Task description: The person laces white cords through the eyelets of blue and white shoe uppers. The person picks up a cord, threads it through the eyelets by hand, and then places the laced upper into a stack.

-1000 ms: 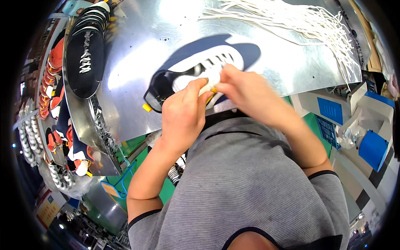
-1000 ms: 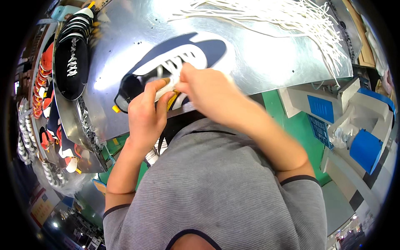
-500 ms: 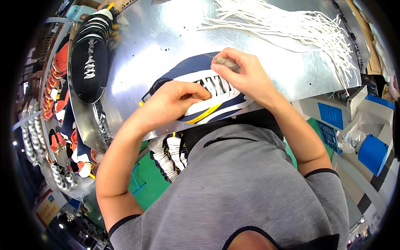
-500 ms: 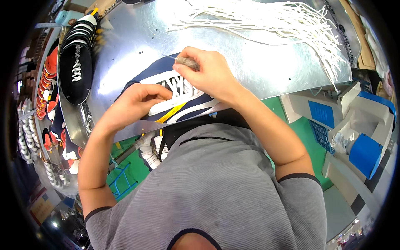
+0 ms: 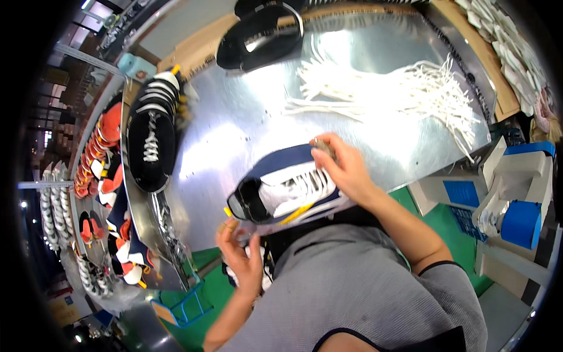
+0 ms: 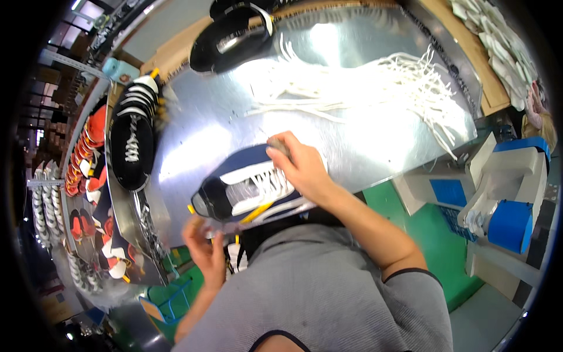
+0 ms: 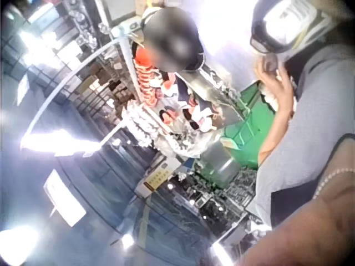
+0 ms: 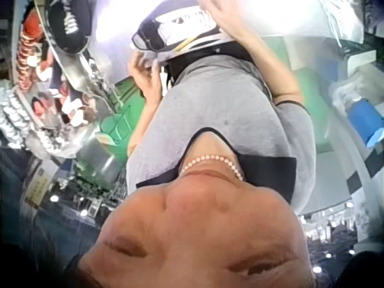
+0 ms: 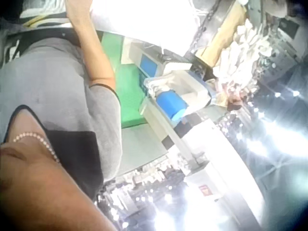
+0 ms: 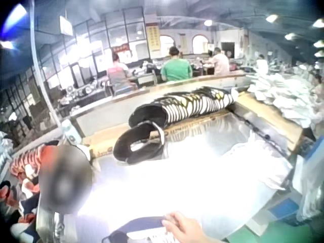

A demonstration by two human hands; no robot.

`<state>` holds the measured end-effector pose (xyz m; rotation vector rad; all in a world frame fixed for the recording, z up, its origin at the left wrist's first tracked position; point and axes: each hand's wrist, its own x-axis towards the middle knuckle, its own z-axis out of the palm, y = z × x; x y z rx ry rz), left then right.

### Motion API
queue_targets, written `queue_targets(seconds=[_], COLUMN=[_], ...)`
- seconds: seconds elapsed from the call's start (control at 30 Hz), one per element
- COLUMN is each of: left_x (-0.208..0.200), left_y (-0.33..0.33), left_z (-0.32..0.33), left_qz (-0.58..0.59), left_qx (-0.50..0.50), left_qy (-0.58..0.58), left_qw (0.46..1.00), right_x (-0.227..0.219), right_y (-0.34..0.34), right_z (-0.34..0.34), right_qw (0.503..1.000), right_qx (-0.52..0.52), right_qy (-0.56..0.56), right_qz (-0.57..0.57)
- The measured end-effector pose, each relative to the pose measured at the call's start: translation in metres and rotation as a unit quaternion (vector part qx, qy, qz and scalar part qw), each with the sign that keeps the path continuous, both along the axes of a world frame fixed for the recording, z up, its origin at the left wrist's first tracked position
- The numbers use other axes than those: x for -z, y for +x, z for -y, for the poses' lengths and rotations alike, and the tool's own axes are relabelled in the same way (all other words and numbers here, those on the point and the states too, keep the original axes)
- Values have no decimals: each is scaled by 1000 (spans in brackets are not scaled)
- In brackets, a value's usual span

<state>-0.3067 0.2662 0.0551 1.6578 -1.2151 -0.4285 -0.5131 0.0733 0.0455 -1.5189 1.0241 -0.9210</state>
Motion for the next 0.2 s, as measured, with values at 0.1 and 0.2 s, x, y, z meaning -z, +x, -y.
queue_targets(seconds=[0.1, 0.2], left_x=[-6, 17], left_y=[-16, 15], left_z=[-2, 5], left_qz=[-486, -715], left_qx=[-29, 112], left_qy=[63, 77], left_qw=[871, 686], right_x=[0, -4], right_y=[12, 24], right_z=[-2, 8], right_qw=[999, 995], right_qx=[-27, -84], right_qy=[24, 46], right_qz=[-11, -15])
